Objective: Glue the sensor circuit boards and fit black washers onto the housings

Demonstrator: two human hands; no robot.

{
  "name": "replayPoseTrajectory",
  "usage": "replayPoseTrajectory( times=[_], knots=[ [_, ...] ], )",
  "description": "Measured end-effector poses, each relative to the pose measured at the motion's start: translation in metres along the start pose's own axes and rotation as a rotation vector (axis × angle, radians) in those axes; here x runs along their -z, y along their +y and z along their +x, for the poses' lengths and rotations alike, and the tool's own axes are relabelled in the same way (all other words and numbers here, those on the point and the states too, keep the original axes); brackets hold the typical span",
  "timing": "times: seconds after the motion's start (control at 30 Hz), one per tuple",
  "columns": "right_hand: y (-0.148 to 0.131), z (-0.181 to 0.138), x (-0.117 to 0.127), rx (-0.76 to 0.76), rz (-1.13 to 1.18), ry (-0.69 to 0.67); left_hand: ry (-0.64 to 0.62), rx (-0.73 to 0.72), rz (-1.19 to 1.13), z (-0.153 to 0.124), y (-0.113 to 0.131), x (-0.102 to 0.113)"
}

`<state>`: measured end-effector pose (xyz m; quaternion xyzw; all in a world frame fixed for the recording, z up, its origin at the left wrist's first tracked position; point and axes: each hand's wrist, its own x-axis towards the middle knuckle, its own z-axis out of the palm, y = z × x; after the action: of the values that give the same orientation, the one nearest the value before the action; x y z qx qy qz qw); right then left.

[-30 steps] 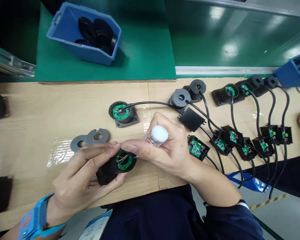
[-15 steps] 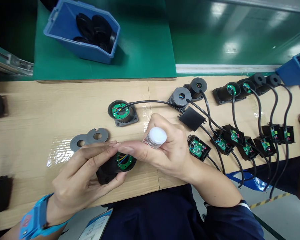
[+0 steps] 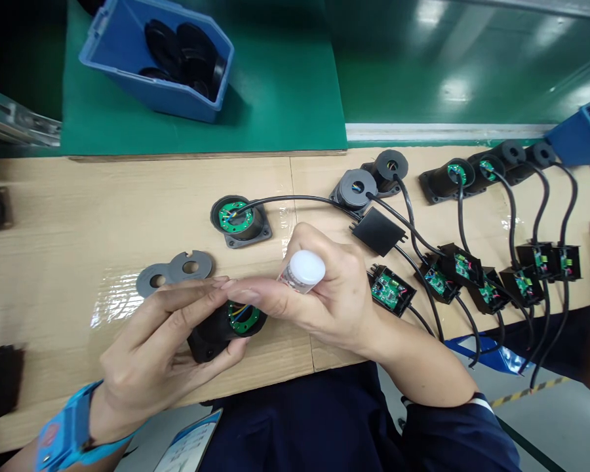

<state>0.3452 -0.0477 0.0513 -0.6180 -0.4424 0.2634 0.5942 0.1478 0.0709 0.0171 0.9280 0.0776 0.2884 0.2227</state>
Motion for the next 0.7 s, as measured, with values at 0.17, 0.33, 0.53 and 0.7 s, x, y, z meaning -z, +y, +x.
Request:
replayPoseTrajectory(
  times=[0.17,0.33,0.53,0.7],
  knots=[
    [0.0013,0.0006,-0.0002,-0.004,0.008,-0.005,-0.004,0.007,-0.003,-0.0004,0.0005,-0.0008],
    [0.0002,0.0007,-0.0004,-0.006,-0.024,0.003,-0.019,0.011,-0.001,0.0005,0.0001,-0.001],
    [-0.0006,0.0023,-0.0014,0.008,-0.045,0.023,-0.055,0.078,-0.043,0.0027,0.0021,-0.0001],
    [-0.001,0.0029,-0.002,0.046,-0.038,0.034,-0.095,0.185,-0.115,0.003,0.0041,0.0018]
  ],
)
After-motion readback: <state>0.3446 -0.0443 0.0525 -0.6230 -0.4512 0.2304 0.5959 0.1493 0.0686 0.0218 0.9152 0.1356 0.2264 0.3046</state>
